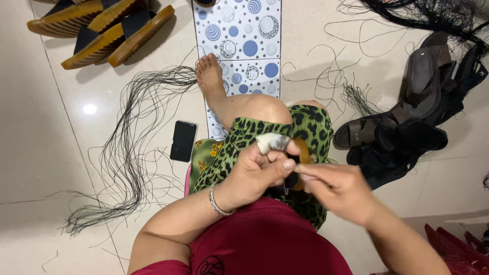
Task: The person uses a needle and thread to stitch along the edge of a dark shoe sole, pulling the thread tight through pre-existing holes while holding the shoe in their lap.
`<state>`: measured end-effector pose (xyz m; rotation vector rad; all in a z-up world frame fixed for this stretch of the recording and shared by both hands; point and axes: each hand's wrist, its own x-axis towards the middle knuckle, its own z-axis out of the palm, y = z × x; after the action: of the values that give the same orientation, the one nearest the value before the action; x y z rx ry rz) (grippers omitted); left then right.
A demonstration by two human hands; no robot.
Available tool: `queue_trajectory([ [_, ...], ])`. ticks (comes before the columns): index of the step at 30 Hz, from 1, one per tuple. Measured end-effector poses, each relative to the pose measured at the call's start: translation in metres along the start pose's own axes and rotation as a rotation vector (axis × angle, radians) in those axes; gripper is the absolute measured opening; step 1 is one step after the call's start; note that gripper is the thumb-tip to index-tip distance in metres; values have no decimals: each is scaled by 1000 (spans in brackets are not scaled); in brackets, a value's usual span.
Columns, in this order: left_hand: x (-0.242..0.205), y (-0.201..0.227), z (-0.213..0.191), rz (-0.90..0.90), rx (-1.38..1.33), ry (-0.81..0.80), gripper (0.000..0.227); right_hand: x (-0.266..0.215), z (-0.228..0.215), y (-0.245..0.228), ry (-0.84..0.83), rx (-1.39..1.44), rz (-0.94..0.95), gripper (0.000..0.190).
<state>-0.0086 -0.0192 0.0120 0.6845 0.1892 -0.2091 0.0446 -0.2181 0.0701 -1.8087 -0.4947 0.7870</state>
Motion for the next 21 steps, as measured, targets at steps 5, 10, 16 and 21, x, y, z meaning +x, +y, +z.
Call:
queue_trajectory([
  [5, -3, -3, -15, 18, -26, 48, 24, -3, -19, 52, 438, -909, -334, 10],
  [10, -18, 12, -69, -325, 491, -123, 20, -96, -210, 184, 708, -1082, -80, 8],
  [16, 3, 39, -38, -295, 460, -408, 21, -25, -79, 79, 599, -703, 61, 31],
  [21, 44, 50, -32, 99, 13, -302, 33, -10, -14, 24, 39, -304, 185, 43],
])
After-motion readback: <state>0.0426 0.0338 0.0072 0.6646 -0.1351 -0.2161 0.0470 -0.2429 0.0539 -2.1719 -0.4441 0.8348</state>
